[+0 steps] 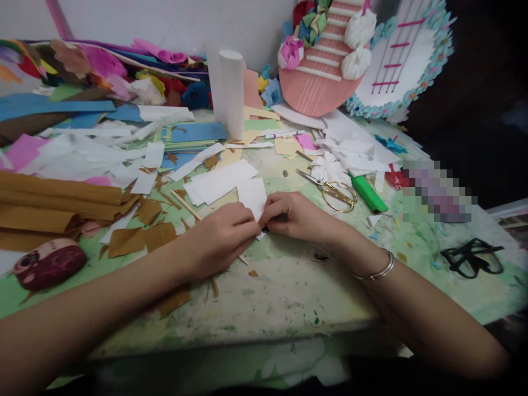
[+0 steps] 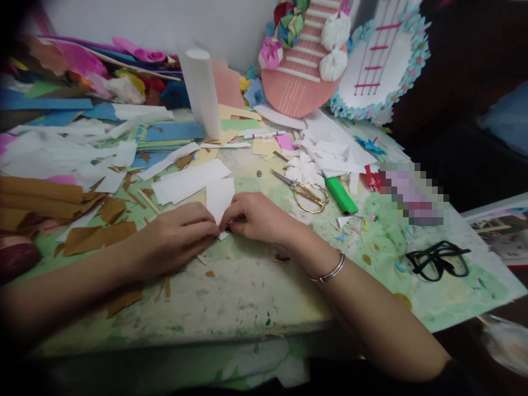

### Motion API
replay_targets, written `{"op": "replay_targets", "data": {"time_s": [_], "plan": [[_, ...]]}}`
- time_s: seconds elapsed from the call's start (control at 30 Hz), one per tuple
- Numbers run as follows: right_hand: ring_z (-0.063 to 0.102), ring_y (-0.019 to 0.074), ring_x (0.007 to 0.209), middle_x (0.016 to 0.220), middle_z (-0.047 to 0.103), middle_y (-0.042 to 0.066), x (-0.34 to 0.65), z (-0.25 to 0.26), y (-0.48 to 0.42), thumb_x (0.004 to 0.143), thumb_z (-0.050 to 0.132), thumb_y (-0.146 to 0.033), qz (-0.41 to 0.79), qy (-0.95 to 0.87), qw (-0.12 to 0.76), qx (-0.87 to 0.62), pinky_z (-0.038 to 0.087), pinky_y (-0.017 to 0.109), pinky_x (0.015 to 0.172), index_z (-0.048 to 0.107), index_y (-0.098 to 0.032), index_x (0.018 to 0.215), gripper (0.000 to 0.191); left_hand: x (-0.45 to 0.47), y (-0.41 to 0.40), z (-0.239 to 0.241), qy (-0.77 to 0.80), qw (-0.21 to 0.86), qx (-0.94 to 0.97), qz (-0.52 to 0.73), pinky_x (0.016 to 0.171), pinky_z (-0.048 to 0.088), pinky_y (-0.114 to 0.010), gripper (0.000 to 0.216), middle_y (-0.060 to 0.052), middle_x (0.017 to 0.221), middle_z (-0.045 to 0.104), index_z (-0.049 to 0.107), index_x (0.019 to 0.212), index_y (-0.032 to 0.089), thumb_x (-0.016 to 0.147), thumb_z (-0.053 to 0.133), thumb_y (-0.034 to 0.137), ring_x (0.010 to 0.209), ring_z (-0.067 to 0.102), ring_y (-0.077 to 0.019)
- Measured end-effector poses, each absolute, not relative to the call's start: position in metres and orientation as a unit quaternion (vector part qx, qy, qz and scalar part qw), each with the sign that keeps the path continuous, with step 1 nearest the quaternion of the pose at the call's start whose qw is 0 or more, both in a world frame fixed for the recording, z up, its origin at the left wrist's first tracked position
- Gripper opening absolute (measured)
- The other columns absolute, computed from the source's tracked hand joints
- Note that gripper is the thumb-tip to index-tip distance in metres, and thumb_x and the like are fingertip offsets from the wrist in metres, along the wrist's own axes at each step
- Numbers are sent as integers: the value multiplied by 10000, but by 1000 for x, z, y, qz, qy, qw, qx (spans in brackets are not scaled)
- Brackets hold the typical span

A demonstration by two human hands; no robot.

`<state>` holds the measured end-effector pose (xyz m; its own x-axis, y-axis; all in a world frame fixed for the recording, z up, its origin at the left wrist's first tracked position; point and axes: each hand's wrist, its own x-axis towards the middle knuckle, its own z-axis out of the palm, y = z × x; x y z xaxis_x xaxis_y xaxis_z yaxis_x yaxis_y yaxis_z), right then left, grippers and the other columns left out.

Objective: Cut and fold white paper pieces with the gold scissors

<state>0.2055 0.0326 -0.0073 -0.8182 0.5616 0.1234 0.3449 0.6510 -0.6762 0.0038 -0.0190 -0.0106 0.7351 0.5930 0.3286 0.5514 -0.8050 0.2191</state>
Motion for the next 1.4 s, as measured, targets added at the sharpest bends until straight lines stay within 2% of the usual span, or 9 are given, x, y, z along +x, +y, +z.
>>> {"op": "replay_targets", "data": {"time_s": [0.27,0.4,0.6,0.7,0.9,1.0,1.13,1.23,1.4], "plan": [[546,112,748,823,605,23,205,-4,34,763,592,-62,334,-893,146,-264,404,237,705,729,-193,850,209,13,-46,-7,290,-85,940,159,685,509,-371,298,-141,825,628,637,958,50,893,350,96,785,574,-222],[536,108,730,822,600,22,204,-3,34,764,589,-64,340,-889,134,-275,398,237,691,732,-199,849,214,17,-63,-9,321,-129,929,133,745,528,-422,373,-203,955,649,620,1044,36,861,295,39,915,596,-271],[544,114,743,792,598,18,204,-3,34,763,582,-55,354,-882,143,-275,395,239,692,724,-186,830,205,22,-74,-18,342,-170,917,118,763,529,-442,356,-237,1009,637,586,1106,-22,840,367,65,954,591,-312],[551,116,753,800,606,20,204,-5,35,758,585,-48,356,-883,148,-269,397,238,692,723,-180,832,205,24,-72,-20,363,-159,912,108,778,521,-450,367,-229,1010,628,578,1122,-28,817,402,74,960,574,-322],[533,117,754,802,599,17,203,-4,34,763,577,-71,373,-876,144,-268,382,239,682,704,-178,820,175,24,-69,-20,386,-124,907,111,796,509,-455,350,-197,1034,615,598,1113,51,813,428,114,979,543,-302],[496,105,691,739,564,-2,203,-4,34,746,586,-89,384,-863,144,-296,357,234,634,671,-165,828,141,23,-70,-21,384,-113,909,118,793,506,-451,365,-189,1057,610,587,1130,71,816,405,104,988,542,-294],[423,90,615,666,486,-31,208,-6,40,699,644,-140,364,-845,156,-358,308,238,582,623,-152,829,132,23,-73,-24,391,-106,906,119,835,478,-474,377,-201,1092,605,569,1157,36,819,409,92,1058,522,-325],[417,89,611,662,501,-21,213,-8,47,704,642,-167,360,-839,160,-375,298,243,571,620,-145,775,78,24,-76,-25,400,-111,903,109,847,456,-489,399,-212,1097,608,558,1179,11,809,423,76,1097,510,-356],[421,87,584,637,519,-17,218,-6,49,704,624,-147,377,-832,163,-374,317,241,555,630,-137,752,49,25,-79,-24,403,-120,903,85,840,448,-484,430,-210,1143,599,558,1203,40,798,417,72,1091,529,-353]]}}
